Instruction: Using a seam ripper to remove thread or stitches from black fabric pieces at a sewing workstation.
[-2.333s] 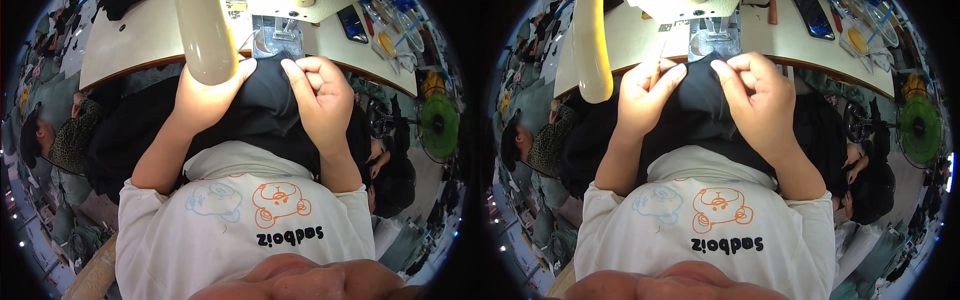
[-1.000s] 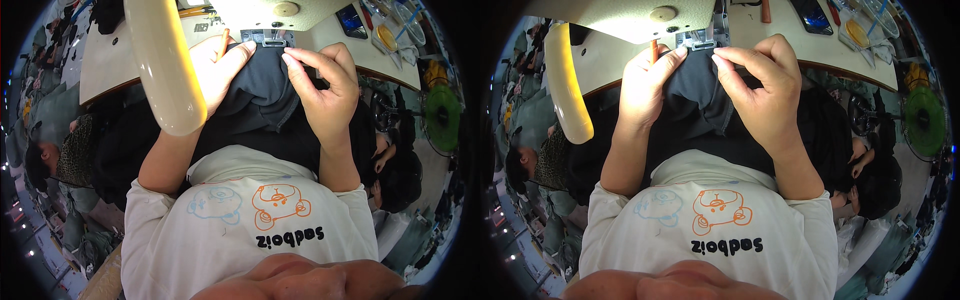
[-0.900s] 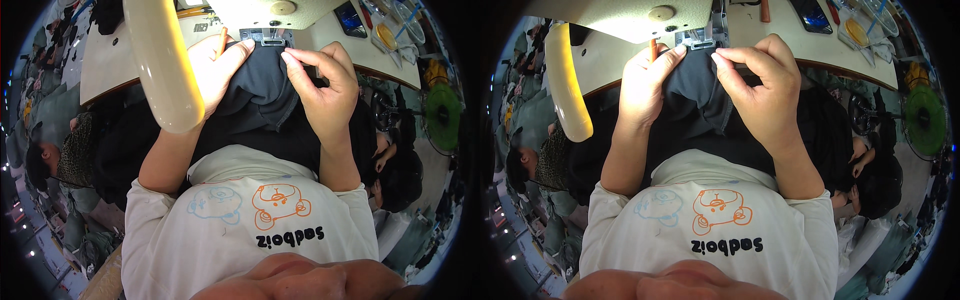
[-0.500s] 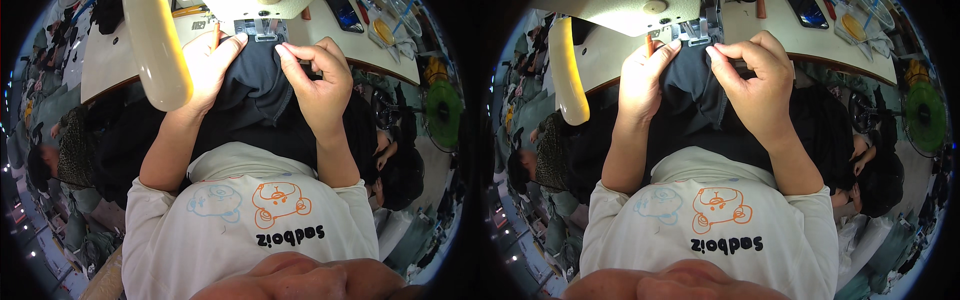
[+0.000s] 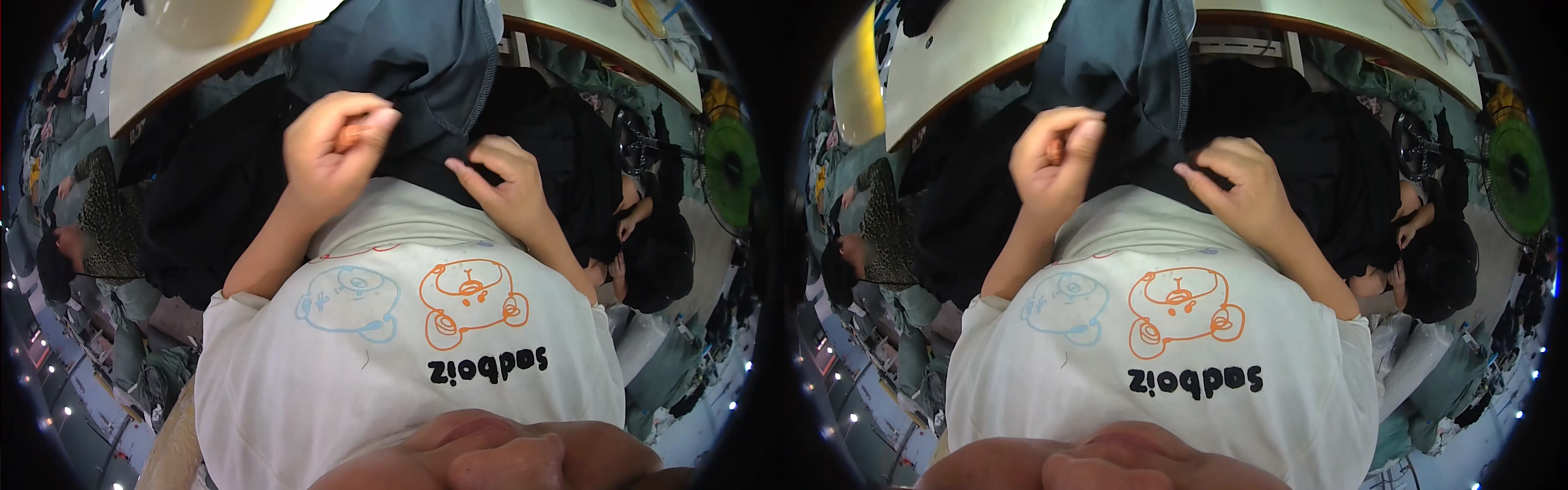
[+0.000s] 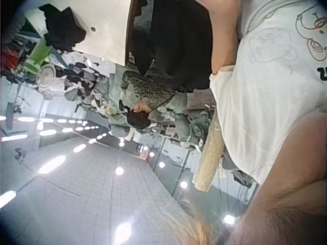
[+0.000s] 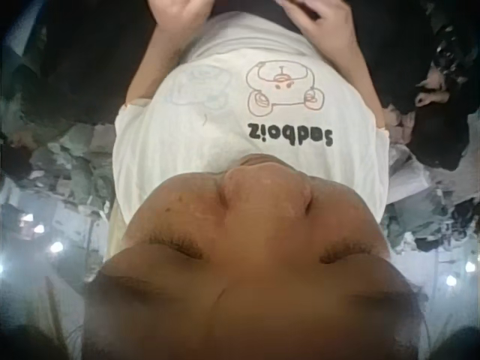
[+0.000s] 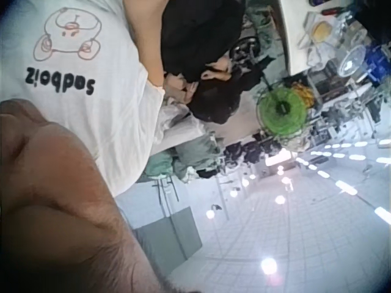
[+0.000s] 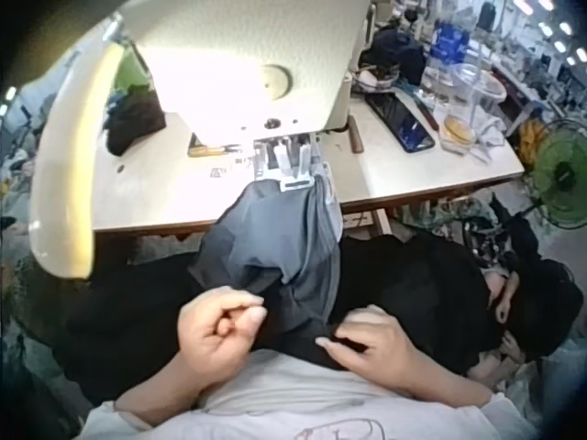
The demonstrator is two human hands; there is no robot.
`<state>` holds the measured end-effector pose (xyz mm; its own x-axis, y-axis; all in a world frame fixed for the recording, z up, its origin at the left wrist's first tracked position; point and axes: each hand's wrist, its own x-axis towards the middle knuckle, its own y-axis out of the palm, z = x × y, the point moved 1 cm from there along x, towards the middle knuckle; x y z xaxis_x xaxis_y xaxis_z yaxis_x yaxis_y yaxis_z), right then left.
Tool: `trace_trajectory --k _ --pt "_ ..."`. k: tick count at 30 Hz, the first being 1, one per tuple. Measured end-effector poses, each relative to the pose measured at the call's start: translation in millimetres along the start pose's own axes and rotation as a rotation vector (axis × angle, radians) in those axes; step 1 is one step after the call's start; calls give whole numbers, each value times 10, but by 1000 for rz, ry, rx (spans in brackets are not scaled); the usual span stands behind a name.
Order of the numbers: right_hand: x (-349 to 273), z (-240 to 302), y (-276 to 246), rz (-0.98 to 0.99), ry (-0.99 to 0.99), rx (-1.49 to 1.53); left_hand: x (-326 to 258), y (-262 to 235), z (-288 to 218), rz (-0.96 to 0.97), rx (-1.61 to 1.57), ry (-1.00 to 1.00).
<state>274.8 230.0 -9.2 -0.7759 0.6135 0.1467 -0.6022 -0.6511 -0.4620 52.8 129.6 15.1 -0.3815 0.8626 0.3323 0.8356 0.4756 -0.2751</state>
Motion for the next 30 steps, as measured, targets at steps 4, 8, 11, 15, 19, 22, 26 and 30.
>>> trace_trajectory --k 4,8,11,15,19,22,26,30 --pt "96 479 46 379 -132 275 -68 159 -57 257 -208 -197" --pt "396 643 484 477 -178 563 156 -119 -250 282 -555 -372" --pt "533 830 745 585 -122 463 242 -484 -173 242 -120 -190" --pt "637 971 936 859 -14 203 70 -862 -172 61 -22 -118" --pt "607 922 1168 680 -8 350 -400 -1139 -379 -17 -423 -277" --pt "618 895 1358 630 174 439 -818 -1254 -432 33 -236 -411" --pt "662 1014 1388 674 271 492 -1169 -1430 -413 54 141 -344" --pt "665 989 1422 719 217 536 -1268 -1465 -373 82 454 -65"
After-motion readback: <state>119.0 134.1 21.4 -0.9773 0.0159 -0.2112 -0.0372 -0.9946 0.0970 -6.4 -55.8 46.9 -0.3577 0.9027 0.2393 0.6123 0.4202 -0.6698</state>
